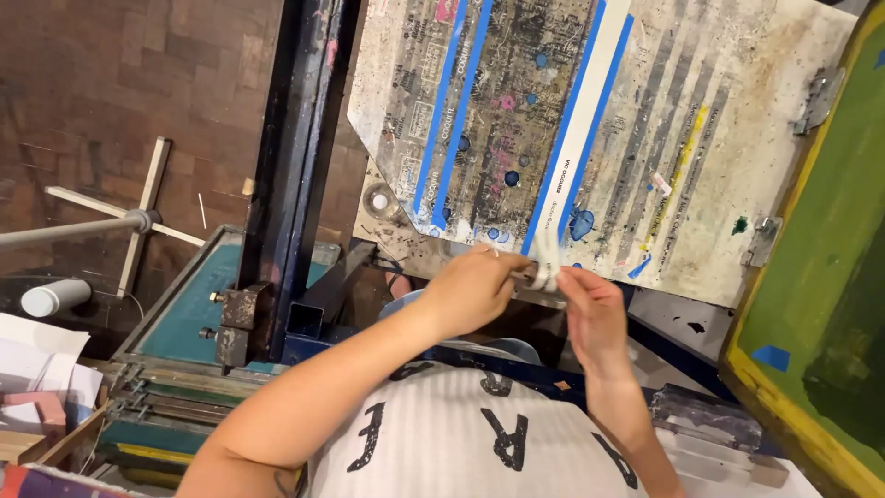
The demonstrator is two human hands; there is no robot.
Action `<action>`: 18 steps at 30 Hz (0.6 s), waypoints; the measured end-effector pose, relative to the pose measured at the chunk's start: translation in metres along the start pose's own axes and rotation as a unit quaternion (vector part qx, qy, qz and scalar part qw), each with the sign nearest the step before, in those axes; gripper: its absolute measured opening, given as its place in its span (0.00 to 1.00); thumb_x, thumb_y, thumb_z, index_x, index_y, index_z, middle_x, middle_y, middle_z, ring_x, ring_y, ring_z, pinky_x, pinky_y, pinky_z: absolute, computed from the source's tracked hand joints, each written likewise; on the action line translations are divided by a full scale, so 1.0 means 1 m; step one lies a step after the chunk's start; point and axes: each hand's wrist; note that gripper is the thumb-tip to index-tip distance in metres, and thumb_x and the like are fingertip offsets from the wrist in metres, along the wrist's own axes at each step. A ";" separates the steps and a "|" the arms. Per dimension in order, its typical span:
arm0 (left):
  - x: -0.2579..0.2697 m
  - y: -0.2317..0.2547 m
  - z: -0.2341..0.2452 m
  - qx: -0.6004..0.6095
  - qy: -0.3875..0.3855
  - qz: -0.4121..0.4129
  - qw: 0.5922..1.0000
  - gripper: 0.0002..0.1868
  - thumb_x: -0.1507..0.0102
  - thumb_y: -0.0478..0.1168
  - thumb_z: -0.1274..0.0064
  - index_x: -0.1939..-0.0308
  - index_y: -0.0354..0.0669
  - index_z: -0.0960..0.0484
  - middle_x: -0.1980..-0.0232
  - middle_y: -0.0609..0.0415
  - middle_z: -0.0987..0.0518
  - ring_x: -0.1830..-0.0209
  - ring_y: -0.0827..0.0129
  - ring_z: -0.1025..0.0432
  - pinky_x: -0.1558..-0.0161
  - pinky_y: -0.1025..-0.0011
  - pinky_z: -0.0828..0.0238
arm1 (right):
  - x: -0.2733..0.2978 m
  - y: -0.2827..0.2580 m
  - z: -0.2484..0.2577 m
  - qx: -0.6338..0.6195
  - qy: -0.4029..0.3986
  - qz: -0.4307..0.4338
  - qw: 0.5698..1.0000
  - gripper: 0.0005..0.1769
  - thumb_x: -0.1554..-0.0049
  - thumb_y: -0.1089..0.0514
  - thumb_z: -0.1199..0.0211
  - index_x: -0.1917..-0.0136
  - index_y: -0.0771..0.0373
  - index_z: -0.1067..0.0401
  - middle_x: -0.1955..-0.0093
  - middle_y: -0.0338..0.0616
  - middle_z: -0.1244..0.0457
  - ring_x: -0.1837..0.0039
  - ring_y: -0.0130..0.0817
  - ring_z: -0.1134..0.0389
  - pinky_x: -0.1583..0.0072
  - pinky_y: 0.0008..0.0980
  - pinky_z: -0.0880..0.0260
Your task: Preparing a printing surface with tape and using a squeegee to apply ink through a screen.
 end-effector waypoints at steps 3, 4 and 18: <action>-0.009 0.004 -0.013 0.073 0.077 -0.031 0.994 0.23 0.33 0.43 0.62 0.39 0.44 0.18 0.47 0.50 0.13 0.42 0.53 0.23 0.36 0.62 0.38 | -0.011 0.019 0.036 -0.075 -0.016 0.046 0.996 0.07 0.40 0.61 0.34 0.49 0.66 0.21 0.53 0.50 0.28 0.48 0.32 0.27 0.40 0.32 0.30; -0.013 0.008 -0.015 0.074 0.079 -0.028 0.994 0.23 0.33 0.43 0.62 0.39 0.44 0.18 0.47 0.50 0.13 0.42 0.53 0.23 0.36 0.62 0.38 | -0.001 0.010 0.036 -0.074 -0.018 0.044 0.996 0.07 0.40 0.61 0.34 0.49 0.66 0.21 0.53 0.50 0.28 0.48 0.32 0.27 0.40 0.32 0.30; -0.013 0.031 -0.014 0.649 -0.103 -0.024 0.753 0.32 0.29 0.48 0.72 0.30 0.30 0.26 0.39 0.32 0.20 0.36 0.49 0.25 0.32 0.60 0.32 | 0.005 0.009 0.070 0.390 -0.133 0.092 0.906 0.08 0.40 0.70 0.41 0.53 0.66 0.20 0.65 0.53 0.29 0.60 0.44 0.30 0.50 0.45 0.31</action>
Point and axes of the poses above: each hand's wrist, its own x-axis away from the middle knuckle, its own z-axis out of the back of the hand, y = z × x
